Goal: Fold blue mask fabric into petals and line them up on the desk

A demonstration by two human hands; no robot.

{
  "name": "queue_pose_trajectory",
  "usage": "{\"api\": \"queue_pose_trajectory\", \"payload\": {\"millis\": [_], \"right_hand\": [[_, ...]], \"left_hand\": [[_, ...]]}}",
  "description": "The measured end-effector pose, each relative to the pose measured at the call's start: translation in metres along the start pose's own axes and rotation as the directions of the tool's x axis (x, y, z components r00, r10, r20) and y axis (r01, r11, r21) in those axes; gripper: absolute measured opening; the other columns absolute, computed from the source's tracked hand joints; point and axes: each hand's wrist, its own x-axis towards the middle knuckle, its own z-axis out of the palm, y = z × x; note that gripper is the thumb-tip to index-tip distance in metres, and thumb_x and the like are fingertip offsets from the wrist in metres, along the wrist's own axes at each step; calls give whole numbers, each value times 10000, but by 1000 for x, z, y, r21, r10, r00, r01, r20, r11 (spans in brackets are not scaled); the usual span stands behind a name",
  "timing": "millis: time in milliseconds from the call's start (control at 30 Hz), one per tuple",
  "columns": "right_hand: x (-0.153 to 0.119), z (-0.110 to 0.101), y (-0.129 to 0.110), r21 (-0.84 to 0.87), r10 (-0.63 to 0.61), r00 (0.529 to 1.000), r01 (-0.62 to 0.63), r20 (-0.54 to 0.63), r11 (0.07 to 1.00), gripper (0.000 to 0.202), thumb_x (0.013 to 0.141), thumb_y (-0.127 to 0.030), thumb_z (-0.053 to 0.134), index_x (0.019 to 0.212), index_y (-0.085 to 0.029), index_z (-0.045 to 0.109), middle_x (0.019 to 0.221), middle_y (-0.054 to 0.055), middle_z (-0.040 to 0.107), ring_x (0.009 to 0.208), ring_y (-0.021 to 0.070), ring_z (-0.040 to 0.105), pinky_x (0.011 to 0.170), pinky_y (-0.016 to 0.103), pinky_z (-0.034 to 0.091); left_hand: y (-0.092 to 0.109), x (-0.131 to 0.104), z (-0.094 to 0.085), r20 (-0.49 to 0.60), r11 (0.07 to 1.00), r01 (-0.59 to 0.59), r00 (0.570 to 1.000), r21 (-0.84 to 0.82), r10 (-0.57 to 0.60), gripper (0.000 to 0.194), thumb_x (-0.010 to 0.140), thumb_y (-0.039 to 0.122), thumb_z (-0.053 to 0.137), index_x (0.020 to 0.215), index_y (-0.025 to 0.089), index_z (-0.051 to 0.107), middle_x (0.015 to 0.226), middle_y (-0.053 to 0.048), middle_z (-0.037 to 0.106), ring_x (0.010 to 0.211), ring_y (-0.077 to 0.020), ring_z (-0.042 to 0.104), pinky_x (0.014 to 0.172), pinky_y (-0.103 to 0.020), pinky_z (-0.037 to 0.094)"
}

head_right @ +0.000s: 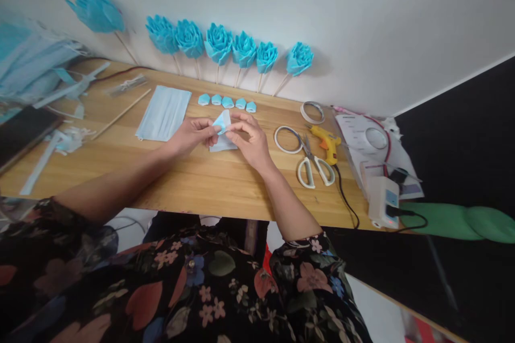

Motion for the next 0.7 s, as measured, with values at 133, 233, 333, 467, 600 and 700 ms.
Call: {"api": "queue_pose_trajectory", "payload": {"millis": [133, 233, 333, 467, 600, 700], "right_hand": [[-1, 4, 4, 103, 97, 995, -97, 3, 990, 227, 835, -476, 745, 813, -254, 705, 1191, 46, 694, 1128, 219, 640, 994, 400, 517], [-1, 7, 5, 158, 146, 989, -145, 4, 977, 243, 812, -469, 751, 819, -237, 680, 1104, 36, 708, 983, 182, 644, 880, 342, 526], [-1, 8, 5, 187, 210, 978, -207, 2, 960, 262, 793, -466, 756, 817, -226, 654, 904, 5, 688, 796, 140, 593, 741, 297, 492], [-1, 9, 4, 219, 250, 968, -248, 20, 944, 262, 797, -454, 754, 818, -225, 629, 755, -29, 627, 703, 118, 543, 682, 279, 456], [0, 9, 5, 292, 246, 968, -251, 54, 923, 333, 788, -460, 773, 997, -252, 619, 821, -25, 678, 756, 132, 609, 738, 297, 501], [0, 7, 5, 291, 213, 973, -231, 94, 928, 479, 781, -483, 782, 1173, -285, 590, 1001, 14, 730, 931, 179, 670, 850, 352, 546]], "left_hand": [[-1, 1, 1, -14, 997, -25, 1000, 70, 26, 326, 854, 360, 742, 642, 140, 628, 574, -5, 629, 505, -59, 540, 504, -169, 444], [-1, 1, 0, -20, 996, -32, 999, 88, 34, 312, 854, 349, 737, 648, 143, 626, 581, -6, 632, 516, -61, 543, 512, -168, 446], [-2, 1, 0, -21, 995, -51, 998, 82, 52, 310, 862, 333, 724, 641, 144, 616, 586, -6, 627, 520, -57, 536, 515, -164, 445], [-2, 1, 0, 0, 996, -63, 998, 69, 63, 303, 857, 323, 728, 643, 141, 618, 587, -3, 619, 521, -56, 537, 514, -163, 447], [-3, 2, 0, -15, 997, -43, 999, 70, 44, 306, 844, 333, 746, 641, 141, 619, 574, -2, 619, 516, -61, 545, 507, -168, 444], [-4, 2, -1, -41, 999, -22, 999, 43, 24, 313, 839, 345, 753, 639, 141, 625, 579, -5, 633, 513, -61, 546, 511, -171, 444]]}}
